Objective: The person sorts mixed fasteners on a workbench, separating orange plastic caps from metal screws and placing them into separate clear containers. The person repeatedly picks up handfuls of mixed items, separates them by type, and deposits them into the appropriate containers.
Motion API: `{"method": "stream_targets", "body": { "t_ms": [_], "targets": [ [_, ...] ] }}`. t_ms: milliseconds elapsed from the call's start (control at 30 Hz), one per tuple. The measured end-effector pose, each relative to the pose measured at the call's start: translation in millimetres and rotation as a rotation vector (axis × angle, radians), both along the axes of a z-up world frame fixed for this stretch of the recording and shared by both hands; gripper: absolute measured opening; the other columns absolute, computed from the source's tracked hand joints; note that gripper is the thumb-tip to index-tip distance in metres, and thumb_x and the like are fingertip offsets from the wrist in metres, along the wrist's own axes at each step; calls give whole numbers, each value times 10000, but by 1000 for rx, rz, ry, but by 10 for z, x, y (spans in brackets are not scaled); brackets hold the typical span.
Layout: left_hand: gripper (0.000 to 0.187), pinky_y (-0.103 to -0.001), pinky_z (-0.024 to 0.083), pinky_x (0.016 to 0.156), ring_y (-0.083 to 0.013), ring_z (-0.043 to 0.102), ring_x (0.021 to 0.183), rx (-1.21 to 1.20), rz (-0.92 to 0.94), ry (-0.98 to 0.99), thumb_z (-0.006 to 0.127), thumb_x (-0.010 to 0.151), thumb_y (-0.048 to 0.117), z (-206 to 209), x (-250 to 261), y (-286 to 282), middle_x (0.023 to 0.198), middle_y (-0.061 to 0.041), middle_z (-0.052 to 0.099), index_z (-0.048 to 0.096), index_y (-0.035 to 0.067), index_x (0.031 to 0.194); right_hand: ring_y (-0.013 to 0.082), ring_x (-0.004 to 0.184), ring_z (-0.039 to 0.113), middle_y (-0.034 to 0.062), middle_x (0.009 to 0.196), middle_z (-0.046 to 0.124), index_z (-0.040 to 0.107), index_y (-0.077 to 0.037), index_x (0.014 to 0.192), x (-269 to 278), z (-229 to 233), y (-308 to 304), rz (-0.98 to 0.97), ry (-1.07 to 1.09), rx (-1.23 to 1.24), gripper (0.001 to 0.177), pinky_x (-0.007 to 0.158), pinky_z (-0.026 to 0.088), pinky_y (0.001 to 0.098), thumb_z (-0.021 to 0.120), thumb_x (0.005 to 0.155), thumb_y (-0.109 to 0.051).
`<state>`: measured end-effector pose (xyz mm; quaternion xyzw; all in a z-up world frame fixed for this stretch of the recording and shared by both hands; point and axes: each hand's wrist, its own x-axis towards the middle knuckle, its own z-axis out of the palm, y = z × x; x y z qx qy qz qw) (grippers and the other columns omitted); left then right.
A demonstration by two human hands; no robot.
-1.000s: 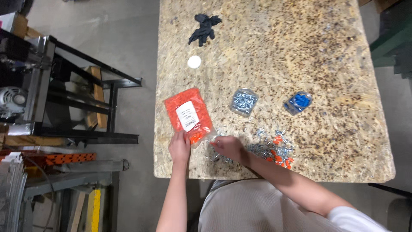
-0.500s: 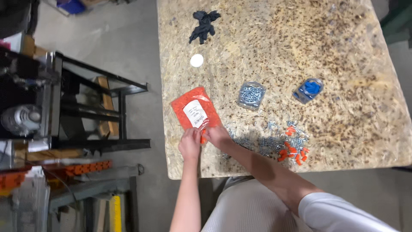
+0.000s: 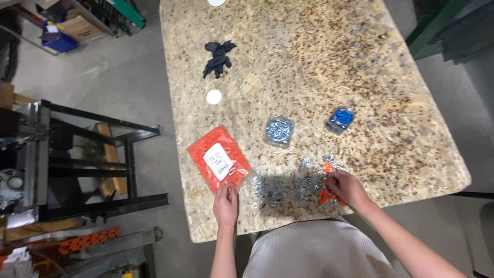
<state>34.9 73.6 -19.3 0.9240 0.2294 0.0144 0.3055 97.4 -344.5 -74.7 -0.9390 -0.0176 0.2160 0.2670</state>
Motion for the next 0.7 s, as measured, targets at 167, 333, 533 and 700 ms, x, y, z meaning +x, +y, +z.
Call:
{"method": "stream_targets", "body": {
  "t_ms": [167,333,533,700],
  "targets": [
    [209,-488,591,816,-313,711,961,-57,-16,-24,564,988,310,105,18,-386,1083,-27,708,677,263,1158,317,1068,694,75,1025,723,720,-224,1123,-7,-98,-19,142,2,-24,273,899,587,451,618,913,-367],
    [208,-465,603,750,-281,745,826,-114,-35,16,565,997,327,134,49,-689,1046,-14,735,677,296,1168,270,1068,709,36,1045,724,723,-223,1116,-58,-292,94,271,-3,-120,291,893,595,409,591,920,-394],
    [258,-531,569,861,-355,713,991,-237,-184,282,509,996,380,159,-12,-965,1067,-42,748,651,336,1207,290,1109,675,56,1043,689,686,-199,1095,53,173,257,255,16,-79,288,921,580,434,622,906,-407],
    [342,-514,593,782,-339,720,908,-126,-532,246,670,903,324,-173,-112,-991,1175,-2,631,627,315,1242,315,991,748,100,988,779,737,-184,1135,104,604,368,-29,-40,123,244,824,621,433,673,900,-206]
  ]
}}
